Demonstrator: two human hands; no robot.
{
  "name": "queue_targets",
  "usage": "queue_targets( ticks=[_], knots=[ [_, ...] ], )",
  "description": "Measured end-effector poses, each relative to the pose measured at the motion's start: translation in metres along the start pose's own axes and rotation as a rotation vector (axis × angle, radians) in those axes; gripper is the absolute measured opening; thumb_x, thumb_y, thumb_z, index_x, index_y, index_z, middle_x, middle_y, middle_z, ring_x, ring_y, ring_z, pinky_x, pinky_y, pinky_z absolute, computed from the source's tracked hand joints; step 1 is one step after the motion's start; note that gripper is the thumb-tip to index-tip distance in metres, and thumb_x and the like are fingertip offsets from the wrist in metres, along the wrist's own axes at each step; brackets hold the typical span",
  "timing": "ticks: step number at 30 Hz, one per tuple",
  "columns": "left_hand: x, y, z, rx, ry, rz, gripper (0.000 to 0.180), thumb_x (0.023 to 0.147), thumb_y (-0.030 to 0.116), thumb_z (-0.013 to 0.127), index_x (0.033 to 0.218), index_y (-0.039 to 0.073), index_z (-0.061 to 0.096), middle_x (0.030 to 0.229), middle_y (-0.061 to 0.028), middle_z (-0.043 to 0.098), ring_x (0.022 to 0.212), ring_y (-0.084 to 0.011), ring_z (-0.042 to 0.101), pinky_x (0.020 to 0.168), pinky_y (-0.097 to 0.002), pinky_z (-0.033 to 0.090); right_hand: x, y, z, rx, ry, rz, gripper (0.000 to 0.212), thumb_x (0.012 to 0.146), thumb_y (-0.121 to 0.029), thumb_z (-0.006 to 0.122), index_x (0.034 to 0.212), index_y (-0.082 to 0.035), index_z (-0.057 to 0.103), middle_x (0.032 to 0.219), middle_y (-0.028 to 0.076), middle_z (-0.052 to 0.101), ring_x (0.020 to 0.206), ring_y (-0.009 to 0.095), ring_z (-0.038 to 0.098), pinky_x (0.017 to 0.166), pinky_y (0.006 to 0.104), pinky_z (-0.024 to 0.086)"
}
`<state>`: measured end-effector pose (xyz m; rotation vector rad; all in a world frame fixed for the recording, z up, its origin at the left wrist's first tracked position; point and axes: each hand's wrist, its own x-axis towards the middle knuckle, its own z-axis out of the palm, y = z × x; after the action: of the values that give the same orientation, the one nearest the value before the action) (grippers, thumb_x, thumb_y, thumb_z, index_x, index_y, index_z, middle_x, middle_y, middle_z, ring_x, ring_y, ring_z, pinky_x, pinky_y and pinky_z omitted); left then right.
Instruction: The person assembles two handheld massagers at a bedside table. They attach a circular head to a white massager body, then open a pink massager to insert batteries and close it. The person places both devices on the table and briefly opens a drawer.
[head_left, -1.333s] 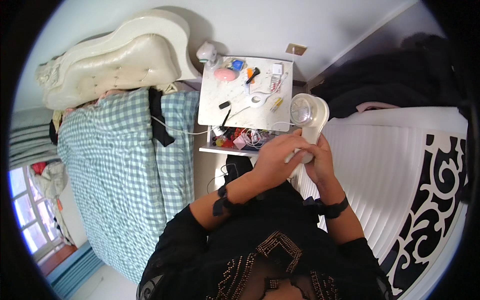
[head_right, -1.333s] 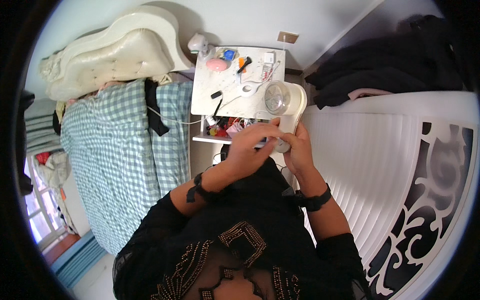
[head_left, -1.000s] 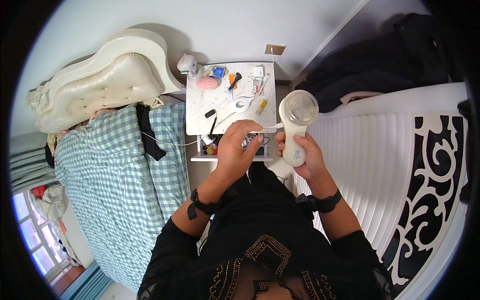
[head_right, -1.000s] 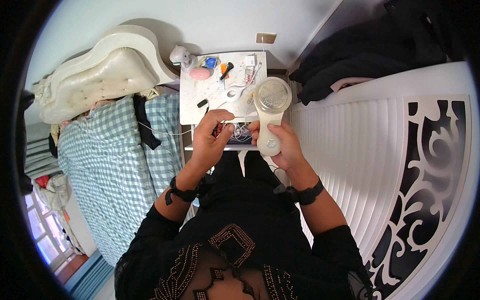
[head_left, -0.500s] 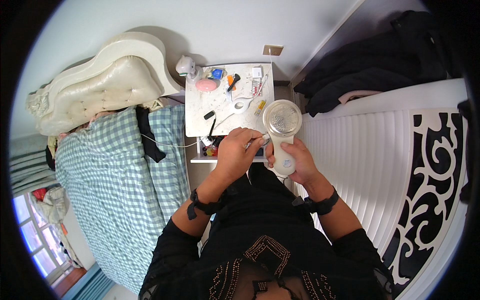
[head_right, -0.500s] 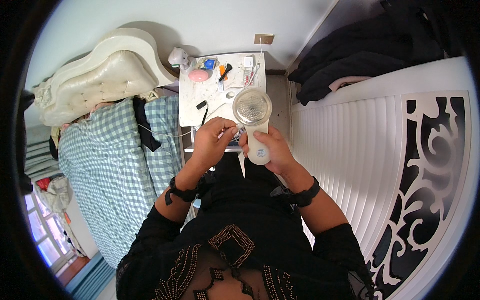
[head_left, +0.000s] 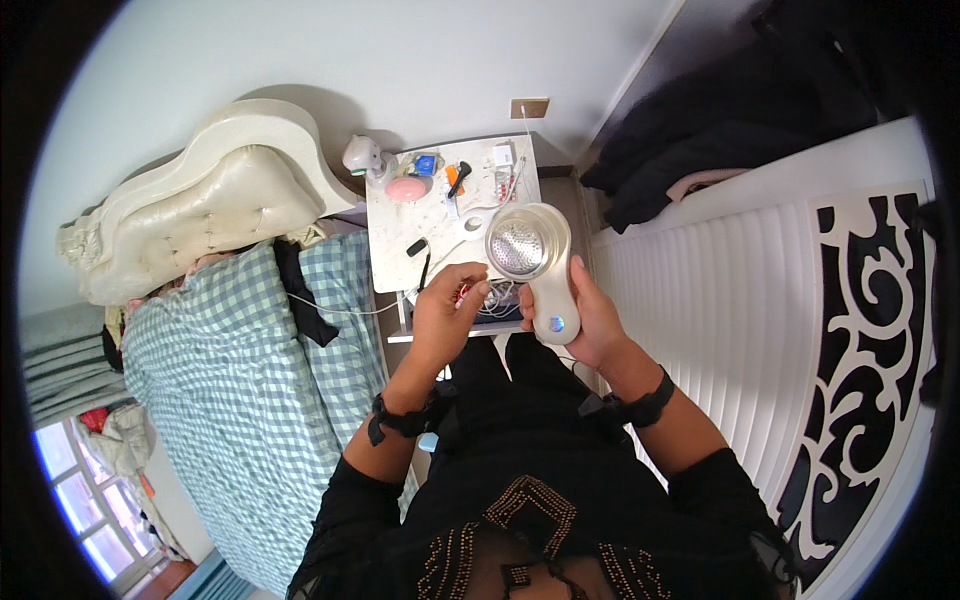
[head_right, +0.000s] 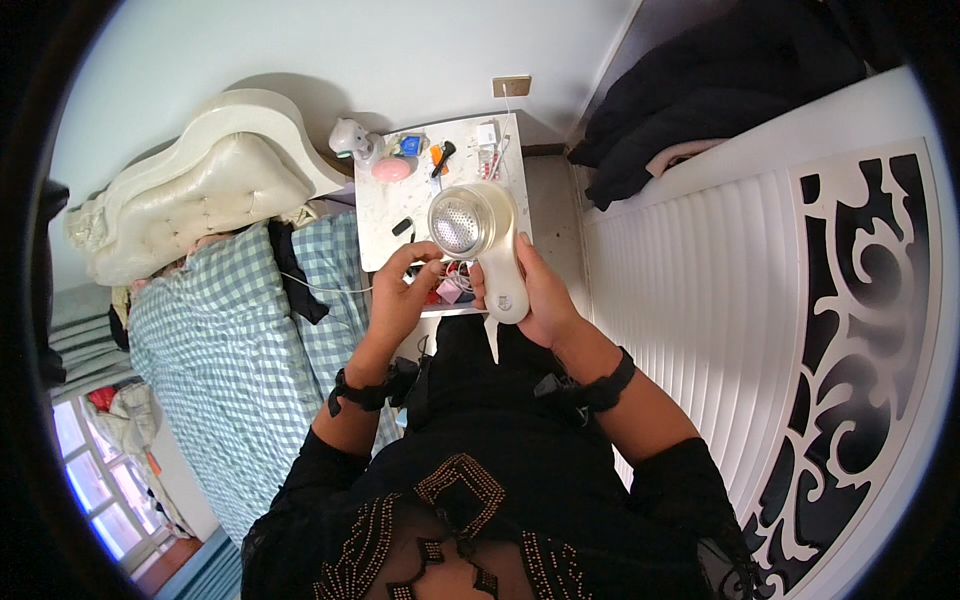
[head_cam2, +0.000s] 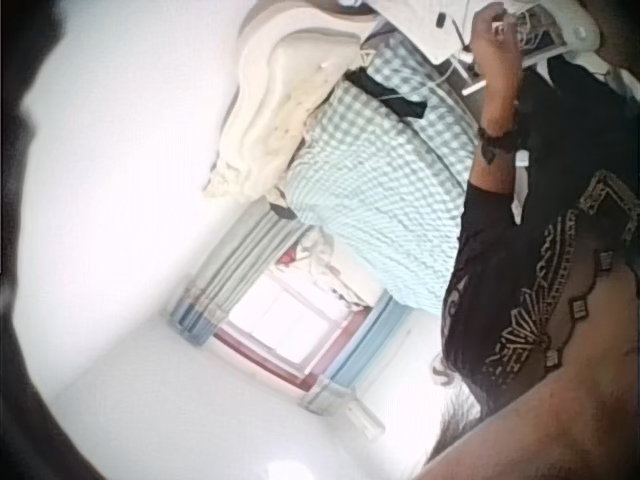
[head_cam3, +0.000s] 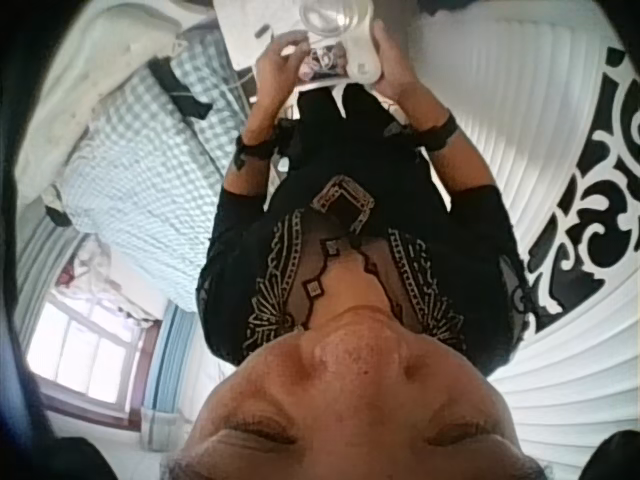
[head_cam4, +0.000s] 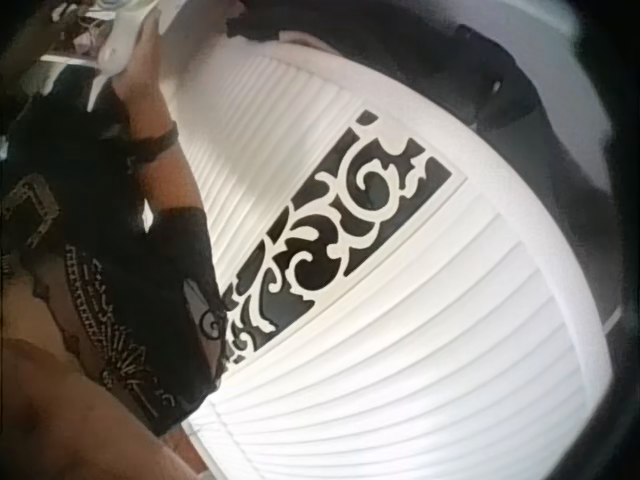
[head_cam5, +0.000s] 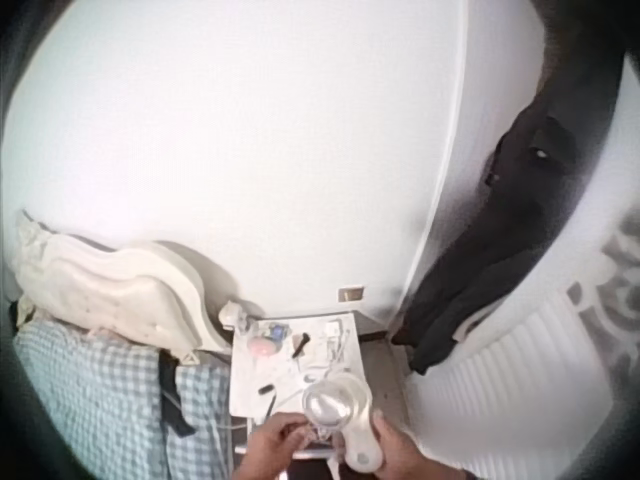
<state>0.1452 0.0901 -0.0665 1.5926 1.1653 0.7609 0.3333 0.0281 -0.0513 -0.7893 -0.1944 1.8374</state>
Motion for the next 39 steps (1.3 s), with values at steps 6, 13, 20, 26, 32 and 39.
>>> queue_targets(
  ticks=[6,13,20,26,32,39],
  knots=[
    [-0.006,0.001,-0.009,0.023,0.044,0.011,0.013,0.087,0.008,0.063,0.098,0.000,0.063,0.083,-0.0075,0.064,0.073,-0.0128,0.060,0.067,-0.0258,0.047,-0.003,-0.009,0.003,0.138,-0.029,0.020,0.045,0.101,-0.040,0.024,0.120,-0.006,0.048,0.094,0.014,0.059,0.077,0.019,0.058,0.071,0.0350,0.050],
    [-0.009,0.009,-0.012,0.054,0.081,0.120,0.012,0.088,0.006,0.061,0.098,-0.001,0.062,0.088,-0.0092,0.065,0.077,-0.0144,0.061,0.069,-0.0254,0.048,0.003,-0.003,0.001,0.195,-0.055,0.051,0.044,0.101,-0.037,0.027,0.119,-0.003,0.047,0.090,0.014,0.060,0.073,0.019,0.056,0.068,0.0333,0.047],
    [-0.010,0.015,-0.016,0.029,0.091,0.125,0.009,0.088,0.004,0.061,0.096,-0.001,0.063,0.088,-0.0098,0.065,0.077,-0.0143,0.061,0.068,-0.0257,0.048,0.007,-0.001,0.001,0.153,-0.057,0.009,0.045,0.101,-0.038,0.026,0.120,-0.002,0.046,0.089,0.015,0.060,0.071,0.019,0.055,0.067,0.0326,0.046],
    [-0.015,0.022,-0.012,0.007,0.066,0.142,0.007,0.087,0.001,0.061,0.093,0.000,0.064,0.086,-0.0094,0.065,0.076,-0.0155,0.061,0.068,-0.0265,0.048,0.006,-0.002,0.004,0.175,-0.009,0.029,0.041,0.101,-0.037,0.027,0.114,-0.005,0.048,0.088,0.013,0.060,0.071,0.019,0.056,0.066,0.0325,0.047],
    [-0.017,0.024,-0.010,0.037,0.052,0.145,0.008,0.086,0.001,0.061,0.093,0.001,0.064,0.087,-0.0105,0.066,0.079,-0.0188,0.063,0.070,-0.0281,0.049,0.006,-0.002,0.003,0.181,-0.009,0.003,0.040,0.101,-0.036,0.027,0.111,-0.005,0.050,0.089,0.012,0.060,0.071,0.019,0.057,0.068,0.0340,0.048],
    [-0.019,0.021,-0.008,0.037,0.026,0.185,0.009,0.086,0.001,0.061,0.093,0.002,0.064,0.088,-0.0108,0.066,0.080,-0.0209,0.064,0.070,-0.0287,0.049,0.001,-0.007,0.008,0.171,0.069,0.041,0.046,0.101,-0.039,0.026,0.121,-0.004,0.048,0.097,0.016,0.060,0.083,0.024,0.061,0.076,0.0376,0.051]
  ],
)
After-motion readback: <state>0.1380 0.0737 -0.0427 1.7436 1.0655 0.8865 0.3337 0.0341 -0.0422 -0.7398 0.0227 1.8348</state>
